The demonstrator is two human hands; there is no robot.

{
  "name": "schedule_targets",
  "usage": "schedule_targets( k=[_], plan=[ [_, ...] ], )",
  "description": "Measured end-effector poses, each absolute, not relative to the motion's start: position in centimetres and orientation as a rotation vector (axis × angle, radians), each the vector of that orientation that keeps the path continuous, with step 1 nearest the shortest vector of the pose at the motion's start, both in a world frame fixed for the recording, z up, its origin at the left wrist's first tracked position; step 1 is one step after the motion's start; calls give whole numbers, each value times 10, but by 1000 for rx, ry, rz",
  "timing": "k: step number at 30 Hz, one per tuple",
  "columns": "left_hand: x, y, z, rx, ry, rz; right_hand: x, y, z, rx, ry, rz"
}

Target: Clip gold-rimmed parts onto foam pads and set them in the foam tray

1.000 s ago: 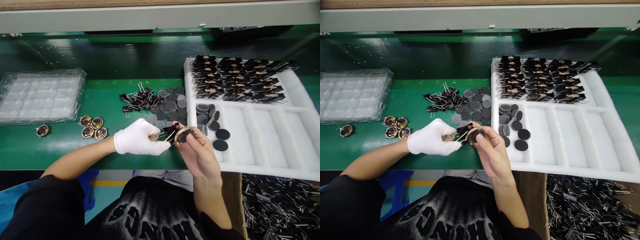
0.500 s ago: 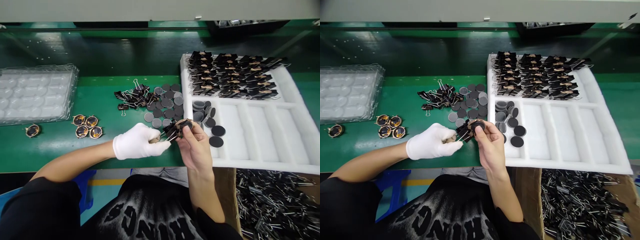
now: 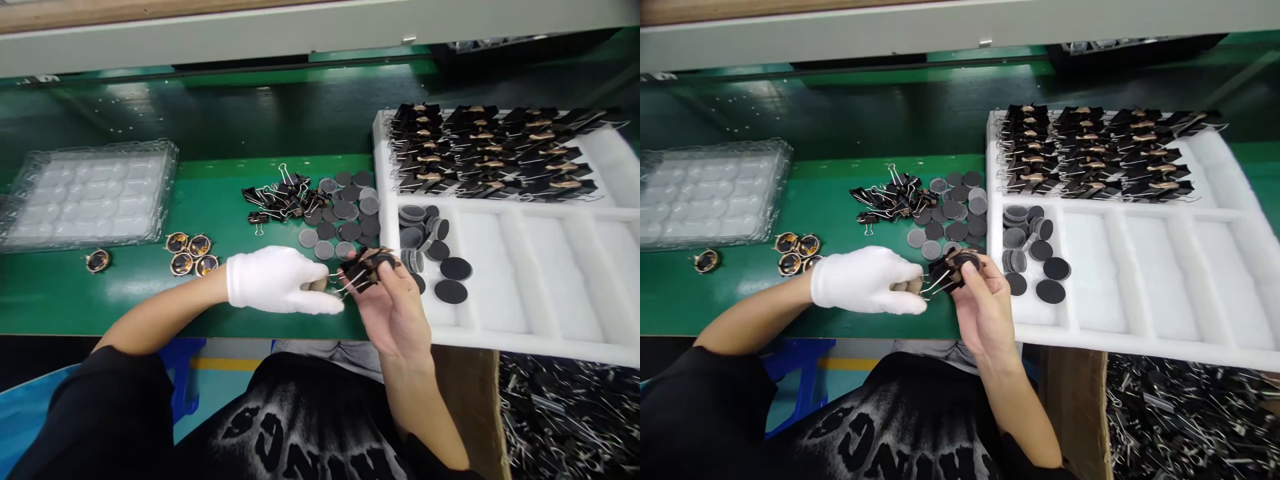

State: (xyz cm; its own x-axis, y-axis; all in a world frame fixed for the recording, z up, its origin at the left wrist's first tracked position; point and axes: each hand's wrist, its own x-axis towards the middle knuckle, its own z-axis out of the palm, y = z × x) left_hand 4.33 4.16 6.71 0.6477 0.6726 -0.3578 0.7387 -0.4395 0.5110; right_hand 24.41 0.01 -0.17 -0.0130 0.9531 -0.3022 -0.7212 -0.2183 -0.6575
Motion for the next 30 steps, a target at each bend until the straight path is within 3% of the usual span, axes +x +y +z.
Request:
schedule_targets(
  k=[6,12,16,21,23,30],
  plan=[
    [0,70,87,2520,2034,-623,244,4,-5,-748,-127,1571],
    [-12,88,88,2376,2025,-848,241,-1,-5,-740,-173,1766],
    [-10,74,105,2435,1811,-645,241,-7,-7,-807,-465,1761],
    [22,56,97,2451,1254,230,237,-10,-14,-692,-783,1718],
    [36,51,86,2362,1155,415,238,-11,-17,-643,-857,1665],
    [45,39,73,2262,1078,238,256,-10,-14,-628,-1001,1610]
  ],
)
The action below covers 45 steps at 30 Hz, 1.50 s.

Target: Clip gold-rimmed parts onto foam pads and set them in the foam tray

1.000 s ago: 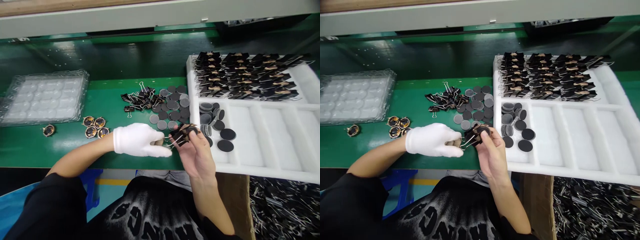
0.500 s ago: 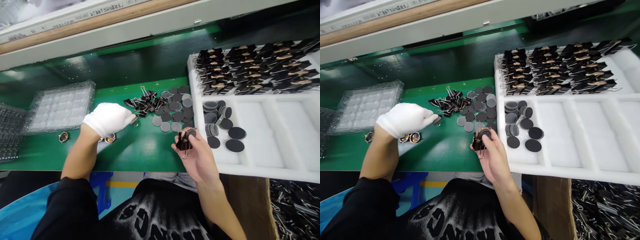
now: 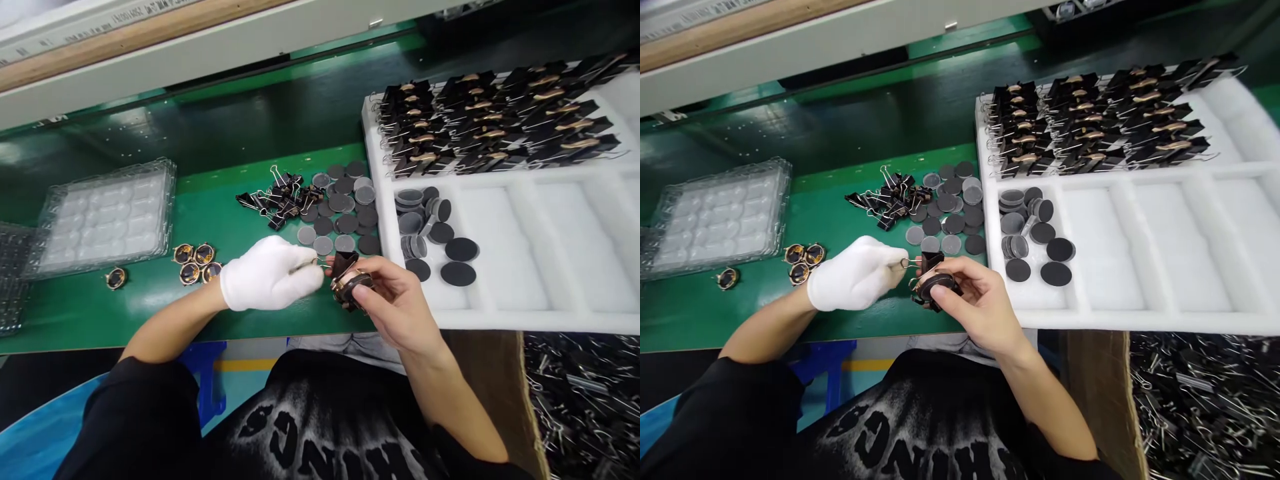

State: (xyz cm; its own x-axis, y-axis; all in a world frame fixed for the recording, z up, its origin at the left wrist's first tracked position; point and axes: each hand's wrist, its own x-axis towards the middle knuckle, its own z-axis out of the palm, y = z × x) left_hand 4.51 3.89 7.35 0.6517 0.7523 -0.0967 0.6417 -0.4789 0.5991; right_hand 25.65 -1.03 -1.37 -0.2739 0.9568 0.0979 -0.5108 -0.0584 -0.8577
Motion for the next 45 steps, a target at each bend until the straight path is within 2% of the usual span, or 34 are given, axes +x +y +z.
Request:
schedule_targets(
  k=[4,14,19,28,35,45],
  plan=[
    [51,34,74,2206,1290,233,262,-8,-6,-657,-1089,1593],
    [52,33,68,2387,1302,143,274,-6,-3,-717,-1182,1620],
    [52,32,62,2387,1230,217,278,-5,2,-731,-1263,1594],
    [60,22,56,2184,1042,218,330,15,28,-1130,-1800,1252],
    [65,11,44,2171,981,198,335,35,54,-966,-2219,1349],
    [66,7,38,2213,1015,86,331,47,53,-845,-2332,1414]
  ],
)
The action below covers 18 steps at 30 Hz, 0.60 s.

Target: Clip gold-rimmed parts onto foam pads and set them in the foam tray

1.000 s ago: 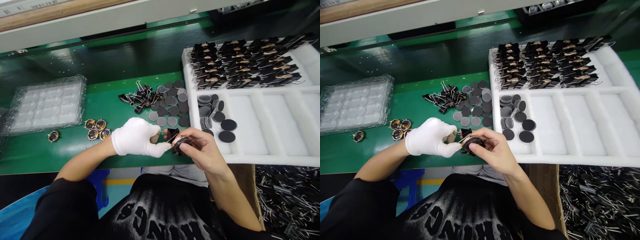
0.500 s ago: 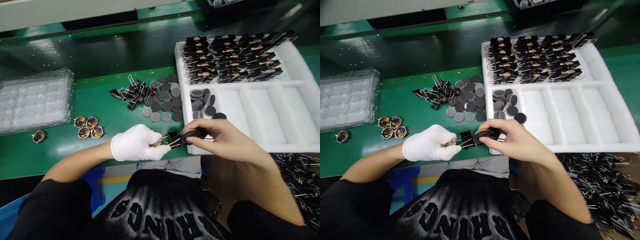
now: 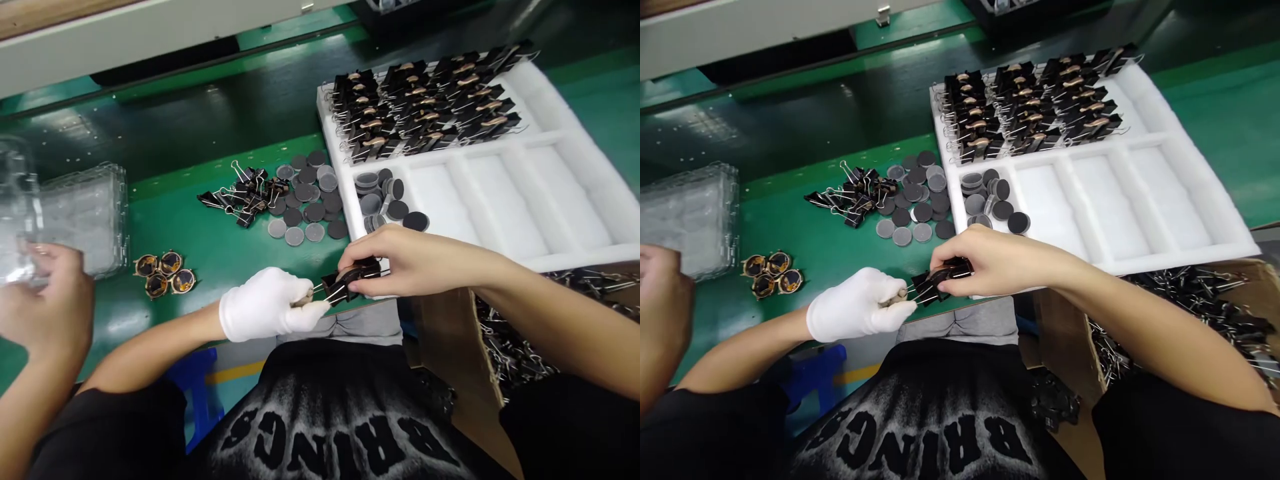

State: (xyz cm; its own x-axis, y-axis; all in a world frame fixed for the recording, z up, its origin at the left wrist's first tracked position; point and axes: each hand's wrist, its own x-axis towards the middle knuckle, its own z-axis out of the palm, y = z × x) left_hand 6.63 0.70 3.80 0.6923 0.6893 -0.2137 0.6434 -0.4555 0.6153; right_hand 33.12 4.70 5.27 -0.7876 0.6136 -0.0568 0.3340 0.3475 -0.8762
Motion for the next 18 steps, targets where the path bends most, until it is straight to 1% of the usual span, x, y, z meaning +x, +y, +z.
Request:
schedule_targets(
  k=[2,4,8,10,12,14,15,18],
  plan=[
    [66,10,41,2185,1022,12,332,45,51,-835,-2376,1340],
    [65,14,45,2071,1016,13,331,39,49,-806,-2368,1156],
    [66,20,43,1532,984,57,325,21,39,-747,-2298,723],
    [68,23,39,1389,995,34,323,15,35,-717,-2338,610],
    [71,25,36,1403,1027,65,325,12,35,-707,-2345,545],
    [75,25,33,1545,1113,124,327,14,39,-795,-2305,565],
    [78,24,32,1657,1172,144,328,16,42,-864,-2288,634],
    [84,20,27,2014,1301,176,330,28,49,-993,-2308,1043]
  ],
)
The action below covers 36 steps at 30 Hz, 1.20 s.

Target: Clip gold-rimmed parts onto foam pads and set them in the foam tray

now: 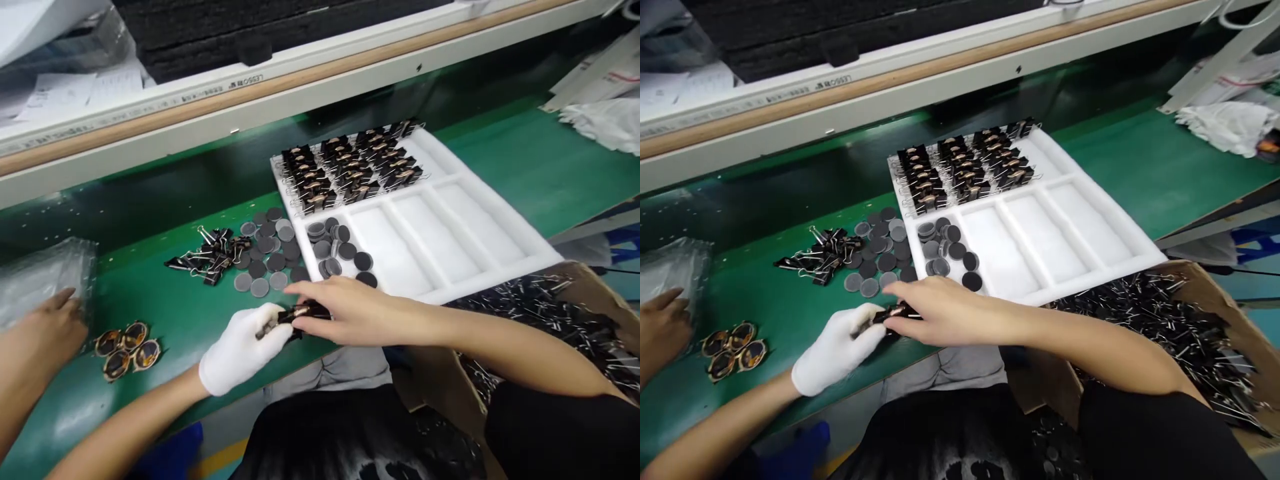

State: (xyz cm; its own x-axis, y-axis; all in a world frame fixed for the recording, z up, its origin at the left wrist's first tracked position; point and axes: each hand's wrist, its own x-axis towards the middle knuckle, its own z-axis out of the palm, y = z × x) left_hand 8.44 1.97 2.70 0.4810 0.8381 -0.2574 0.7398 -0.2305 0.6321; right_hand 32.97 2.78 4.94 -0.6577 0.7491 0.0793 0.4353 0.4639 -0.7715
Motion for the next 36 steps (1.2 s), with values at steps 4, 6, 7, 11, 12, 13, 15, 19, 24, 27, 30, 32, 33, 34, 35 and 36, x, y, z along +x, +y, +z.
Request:
schedule_targets(
  k=[4,6,7,11,12,13,15,19,24,27,30,32,33,34,35,36],
  plan=[
    [84,14,13,2036,1173,250,348,51,55,-904,-2254,1340],
    [80,13,7,2018,1107,303,376,68,62,-925,-2163,1278],
    [79,14,4,2034,1091,308,396,78,68,-967,-2114,1229],
    [76,19,2,2147,1091,198,495,130,94,-1476,-1879,863],
    [77,20,2,2170,1100,180,519,145,96,-1666,-1845,681],
    [77,21,3,2187,1113,166,542,161,97,-1801,-1798,460],
    [78,22,3,2207,1126,159,581,195,88,-1960,-1793,122],
    [76,22,0,2243,1078,208,627,263,53,-2089,-1890,31],
    [68,20,-7,2269,1014,275,633,314,27,-2083,-1978,159],
    [64,17,-12,2251,1020,274,626,324,21,-2037,-2016,187],
    [60,13,-16,2221,1056,279,621,324,19,-1972,-2036,182],
    [59,13,-18,2223,1059,281,620,322,19,-1949,-2032,174],
    [60,13,-19,2232,1054,290,620,321,20,-1945,-2023,172],
    [61,14,-19,2245,1038,302,621,319,21,-1945,-2013,172],
    [62,15,-18,2259,1020,317,621,318,22,-1945,-2002,175],
    [64,16,-17,2273,1003,333,621,317,24,-1945,-1994,180]
  ],
)
